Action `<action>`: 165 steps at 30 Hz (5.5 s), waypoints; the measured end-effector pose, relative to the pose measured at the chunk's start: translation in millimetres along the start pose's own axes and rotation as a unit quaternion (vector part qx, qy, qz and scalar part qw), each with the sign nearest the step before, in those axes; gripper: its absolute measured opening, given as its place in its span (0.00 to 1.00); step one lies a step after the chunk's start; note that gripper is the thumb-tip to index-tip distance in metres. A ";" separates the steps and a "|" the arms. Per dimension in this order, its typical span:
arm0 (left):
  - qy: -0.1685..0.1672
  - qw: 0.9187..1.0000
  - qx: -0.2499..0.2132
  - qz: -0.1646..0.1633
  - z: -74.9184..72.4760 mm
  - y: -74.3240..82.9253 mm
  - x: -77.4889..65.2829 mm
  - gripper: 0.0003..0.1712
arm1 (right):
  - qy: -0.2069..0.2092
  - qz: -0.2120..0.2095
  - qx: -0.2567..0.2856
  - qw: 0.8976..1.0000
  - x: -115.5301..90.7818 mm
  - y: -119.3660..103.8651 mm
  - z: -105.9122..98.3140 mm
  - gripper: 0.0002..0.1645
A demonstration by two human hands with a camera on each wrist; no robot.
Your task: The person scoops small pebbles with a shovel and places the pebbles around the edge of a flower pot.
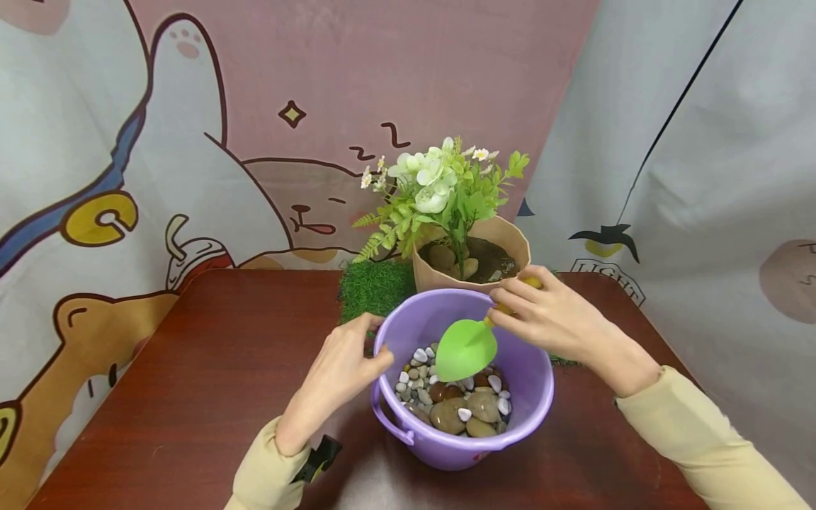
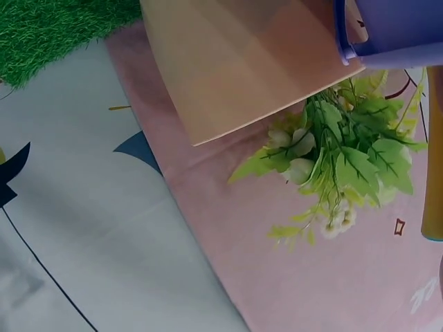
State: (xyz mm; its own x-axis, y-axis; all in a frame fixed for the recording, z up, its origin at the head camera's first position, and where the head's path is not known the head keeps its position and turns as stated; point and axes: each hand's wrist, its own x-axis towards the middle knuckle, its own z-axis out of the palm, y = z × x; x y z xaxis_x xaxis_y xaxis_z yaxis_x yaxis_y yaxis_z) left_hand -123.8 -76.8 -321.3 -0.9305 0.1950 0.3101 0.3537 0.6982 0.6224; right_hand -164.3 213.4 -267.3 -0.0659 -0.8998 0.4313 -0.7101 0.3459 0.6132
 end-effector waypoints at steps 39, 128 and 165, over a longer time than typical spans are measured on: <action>-0.004 1.000 -0.015 0.005 0.6 -1.1 0.4 0.21 | -0.093 0.026 0.206 0.974 5.5 -8.9 46.2 0.09; -0.008 1.000 -0.023 -0.011 -1.6 0.0 -0.3 0.22 | -0.082 0.275 0.210 0.935 -33.6 29.8 23.2 0.12; -0.009 1.000 -0.023 -0.010 -1.8 -0.1 0.5 0.23 | -0.136 0.477 0.060 0.866 -56.1 57.0 2.9 0.07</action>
State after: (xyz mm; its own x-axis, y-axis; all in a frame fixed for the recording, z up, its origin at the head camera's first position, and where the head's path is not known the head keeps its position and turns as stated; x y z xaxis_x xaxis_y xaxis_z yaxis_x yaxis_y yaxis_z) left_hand -124.1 -78.0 -319.9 -0.9388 0.1943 0.2843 0.3387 0.6704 0.6602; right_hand -203.1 282.8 -258.5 -0.8134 -0.2553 0.5227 -0.3091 0.9509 -0.0164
